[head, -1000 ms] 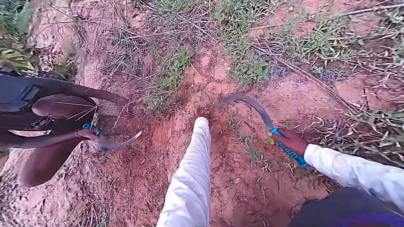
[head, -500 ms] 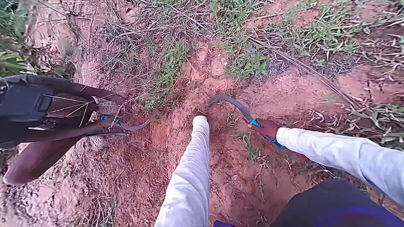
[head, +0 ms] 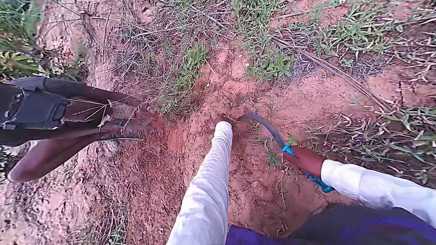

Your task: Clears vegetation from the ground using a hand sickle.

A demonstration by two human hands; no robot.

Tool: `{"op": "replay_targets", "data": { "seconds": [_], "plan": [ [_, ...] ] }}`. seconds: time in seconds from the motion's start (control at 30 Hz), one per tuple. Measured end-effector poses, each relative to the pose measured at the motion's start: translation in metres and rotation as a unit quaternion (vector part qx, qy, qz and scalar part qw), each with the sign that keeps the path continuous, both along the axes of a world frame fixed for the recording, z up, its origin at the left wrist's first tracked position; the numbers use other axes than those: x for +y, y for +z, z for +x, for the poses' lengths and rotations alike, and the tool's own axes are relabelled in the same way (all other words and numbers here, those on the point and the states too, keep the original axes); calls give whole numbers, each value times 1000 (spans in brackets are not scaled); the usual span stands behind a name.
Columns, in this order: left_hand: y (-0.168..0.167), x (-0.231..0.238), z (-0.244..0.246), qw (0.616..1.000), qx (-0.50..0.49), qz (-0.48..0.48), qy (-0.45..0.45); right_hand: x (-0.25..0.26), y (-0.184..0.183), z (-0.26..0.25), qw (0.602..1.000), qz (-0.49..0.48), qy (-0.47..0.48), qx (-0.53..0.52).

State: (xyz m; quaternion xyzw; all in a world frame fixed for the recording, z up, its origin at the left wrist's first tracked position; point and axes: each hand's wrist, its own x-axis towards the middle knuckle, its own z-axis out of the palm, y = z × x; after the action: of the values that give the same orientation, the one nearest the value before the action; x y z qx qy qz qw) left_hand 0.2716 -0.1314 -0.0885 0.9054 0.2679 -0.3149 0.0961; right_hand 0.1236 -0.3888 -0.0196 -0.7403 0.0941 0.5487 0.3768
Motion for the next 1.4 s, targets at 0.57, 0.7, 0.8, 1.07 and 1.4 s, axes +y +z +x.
{"op": "replay_targets", "data": {
  "seconds": [0.57,0.7,0.8,1.07,1.4],
  "plan": [
    [124,78,-107,920,-358,-89,135,24,108,-48,967,-36,126,-218],
    [133,102,-113,877,-471,-77,47,12,112,-66,978,-57,2,-203],
    [124,119,-128,957,-282,-54,50,-16,99,-90,963,-114,-46,-239],
    [89,76,-172,976,-140,-136,97,-59,34,-172,930,-66,-307,-191],
    [70,19,-189,976,-96,-196,-12,-60,-11,-199,960,-46,-251,-113]
  ]
}}
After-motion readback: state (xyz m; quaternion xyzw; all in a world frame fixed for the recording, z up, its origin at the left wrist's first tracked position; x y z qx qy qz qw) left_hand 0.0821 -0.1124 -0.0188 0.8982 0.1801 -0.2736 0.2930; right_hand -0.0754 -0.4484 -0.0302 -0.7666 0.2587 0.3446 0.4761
